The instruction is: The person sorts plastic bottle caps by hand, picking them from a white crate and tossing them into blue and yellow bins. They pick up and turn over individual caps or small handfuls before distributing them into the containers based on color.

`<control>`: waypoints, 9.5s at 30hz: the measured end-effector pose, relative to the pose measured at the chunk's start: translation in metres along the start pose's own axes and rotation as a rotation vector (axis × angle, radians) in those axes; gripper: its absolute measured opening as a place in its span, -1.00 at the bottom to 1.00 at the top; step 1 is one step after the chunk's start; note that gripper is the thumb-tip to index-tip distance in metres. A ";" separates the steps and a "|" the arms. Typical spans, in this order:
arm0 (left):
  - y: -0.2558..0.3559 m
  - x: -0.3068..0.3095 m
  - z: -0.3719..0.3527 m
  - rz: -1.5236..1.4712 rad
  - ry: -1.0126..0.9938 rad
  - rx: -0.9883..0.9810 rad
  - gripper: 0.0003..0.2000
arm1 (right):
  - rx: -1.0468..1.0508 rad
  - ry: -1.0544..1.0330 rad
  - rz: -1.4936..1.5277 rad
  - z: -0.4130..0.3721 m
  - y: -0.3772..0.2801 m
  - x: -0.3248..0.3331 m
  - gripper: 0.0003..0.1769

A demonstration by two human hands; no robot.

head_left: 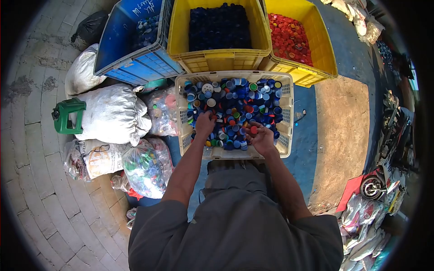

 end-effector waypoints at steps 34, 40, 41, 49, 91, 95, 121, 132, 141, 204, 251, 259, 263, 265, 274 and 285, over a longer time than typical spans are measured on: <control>-0.042 -0.001 -0.132 -1.841 -0.224 0.620 -0.80 | 0.327 0.293 -1.768 0.079 0.030 -0.018 -0.60; -0.041 -0.012 -0.137 -1.795 -0.254 0.678 -0.81 | 0.405 0.215 -1.637 0.085 0.027 -0.015 -0.61; -0.039 -0.014 -0.135 -1.770 -0.262 0.679 -0.81 | 0.442 0.191 -1.600 0.084 0.023 -0.015 -0.61; 0.011 -0.020 -0.094 -1.578 -0.440 0.570 -0.80 | 0.139 0.097 -0.479 0.052 -0.001 0.026 -0.83; 0.138 -0.080 0.028 -0.709 -0.474 0.221 -0.65 | 0.242 0.149 -0.013 -0.045 -0.051 0.048 -0.81; 0.133 -0.079 0.010 -1.378 -0.705 0.265 -0.78 | 0.317 0.279 -0.068 -0.028 -0.060 0.053 -0.81; 0.045 -0.028 -0.098 -1.689 -0.591 0.489 -0.76 | 0.679 0.904 -1.256 0.030 -0.104 0.040 -0.51; 0.052 -0.024 -0.087 -1.726 -0.559 0.467 -0.77 | 0.625 0.476 -0.765 0.040 -0.083 0.042 -0.61; 0.102 -0.015 -0.064 -1.684 -0.605 0.374 -0.76 | 0.153 -0.071 0.156 -0.001 -0.045 -0.017 -0.67; 0.002 -0.049 -0.077 -1.630 -0.333 0.761 -0.76 | 0.659 0.285 -1.206 -0.005 -0.066 0.012 -0.67; -0.022 -0.049 -0.080 -0.556 -0.289 0.348 -0.72 | 0.081 0.031 -0.399 0.033 0.008 0.037 -0.75; -0.008 -0.053 -0.070 -0.047 -0.245 0.232 -0.70 | 0.016 0.082 -0.211 0.010 0.013 0.042 -0.71; -0.003 -0.048 -0.072 -0.033 -0.263 0.292 -0.74 | 0.017 0.055 -0.255 0.012 0.018 0.049 -0.75; 0.001 -0.045 -0.071 -0.015 -0.262 0.285 -0.75 | 0.022 0.063 -0.293 0.010 0.018 0.047 -0.75; 0.000 -0.038 -0.056 -0.289 -0.114 0.170 -0.73 | 0.038 0.073 -0.304 0.006 0.016 0.043 -0.73; 0.021 0.039 -0.065 -1.573 -0.223 0.337 -0.85 | -0.015 0.052 -0.342 0.019 0.024 0.031 -0.79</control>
Point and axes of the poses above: each hand's wrist, its own z-axis towards the middle knuckle, its own x-axis out of the back of the hand, y = z × x, the point moved 8 cm from there along z, towards the middle knuckle, and after that the axes turned 15 degrees about z, right-handed, at the moved point
